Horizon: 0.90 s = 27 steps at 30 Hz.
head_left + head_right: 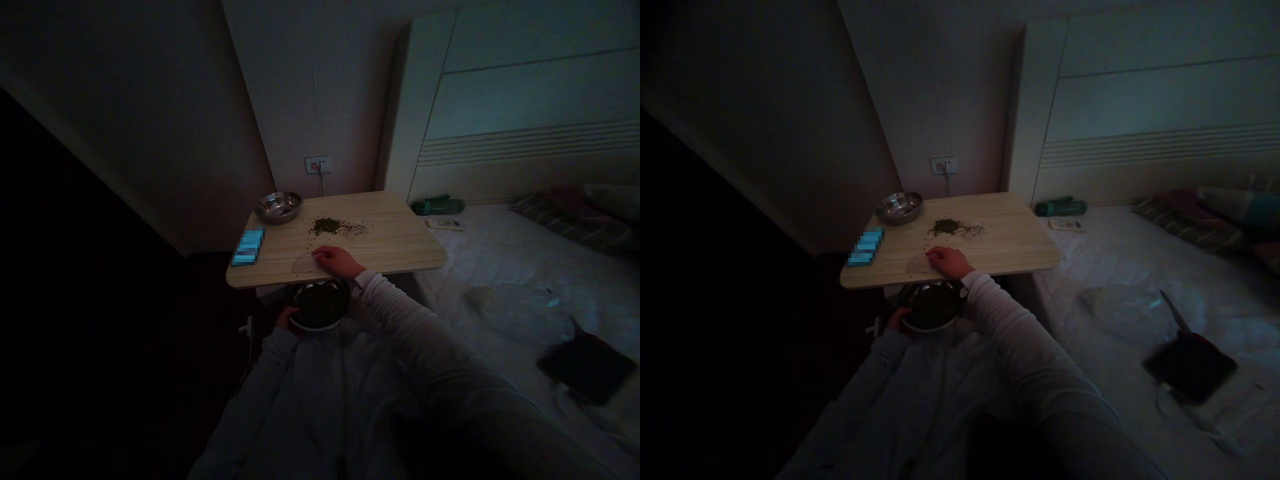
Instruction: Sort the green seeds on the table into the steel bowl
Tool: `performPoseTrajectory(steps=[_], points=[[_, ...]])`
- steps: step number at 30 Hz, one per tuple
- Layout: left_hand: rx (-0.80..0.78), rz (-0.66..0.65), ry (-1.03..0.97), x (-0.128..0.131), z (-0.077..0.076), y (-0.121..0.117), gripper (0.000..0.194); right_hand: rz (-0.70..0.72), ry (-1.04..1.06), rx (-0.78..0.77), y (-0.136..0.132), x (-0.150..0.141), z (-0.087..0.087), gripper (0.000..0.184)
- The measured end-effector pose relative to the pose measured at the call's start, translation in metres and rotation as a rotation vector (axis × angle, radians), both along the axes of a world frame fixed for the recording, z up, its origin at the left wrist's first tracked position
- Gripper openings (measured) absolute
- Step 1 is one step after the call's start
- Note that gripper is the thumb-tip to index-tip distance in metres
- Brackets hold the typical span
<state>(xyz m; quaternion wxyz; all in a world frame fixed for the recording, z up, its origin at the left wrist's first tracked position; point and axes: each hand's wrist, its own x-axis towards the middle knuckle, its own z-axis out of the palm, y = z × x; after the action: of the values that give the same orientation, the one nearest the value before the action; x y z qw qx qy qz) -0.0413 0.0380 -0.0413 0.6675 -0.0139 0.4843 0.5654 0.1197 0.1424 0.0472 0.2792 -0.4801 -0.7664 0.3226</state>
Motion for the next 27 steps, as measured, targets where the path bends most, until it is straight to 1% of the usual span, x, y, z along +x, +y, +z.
performPoseTrajectory(steps=[2,6,8,10,11,14,15,18,21,27], points=[[-0.064,0.009,0.011,0.002,0.005,0.001,0.024,0.034,0.030,-0.026,-0.002,-0.003,0.000,0.027],[-0.092,0.012,0.012,0.002,0.009,0.001,0.023,0.097,0.159,-0.116,0.000,-0.001,-0.001,0.025],[-0.107,-0.002,0.022,0.000,0.007,0.001,0.023,0.073,0.240,-0.117,0.005,0.003,-0.001,0.024],[-0.103,-0.003,0.044,-0.003,0.001,0.002,0.022,-0.017,0.293,-0.078,0.011,0.010,-0.001,0.023],[-0.091,-0.002,0.056,-0.004,-0.003,0.003,0.021,-0.084,0.299,-0.056,0.015,0.014,-0.001,0.024],[-0.044,0.006,0.083,-0.010,-0.017,0.007,0.020,-0.196,0.269,-0.018,0.022,0.026,-0.003,0.025],[-0.032,0.021,0.090,-0.011,-0.022,0.008,0.021,-0.203,0.262,-0.002,0.023,0.029,-0.003,0.025],[-0.003,-0.004,0.064,-0.014,-0.031,0.010,0.023,-0.202,0.250,0.046,0.022,0.035,-0.005,0.025],[-0.022,-0.033,0.076,-0.015,-0.033,0.011,0.019,-0.205,0.227,0.064,0.020,0.035,-0.006,0.025],[-0.061,-0.046,0.118,-0.015,-0.024,0.010,0.016,-0.215,0.189,0.051,0.018,0.035,-0.004,0.025]])
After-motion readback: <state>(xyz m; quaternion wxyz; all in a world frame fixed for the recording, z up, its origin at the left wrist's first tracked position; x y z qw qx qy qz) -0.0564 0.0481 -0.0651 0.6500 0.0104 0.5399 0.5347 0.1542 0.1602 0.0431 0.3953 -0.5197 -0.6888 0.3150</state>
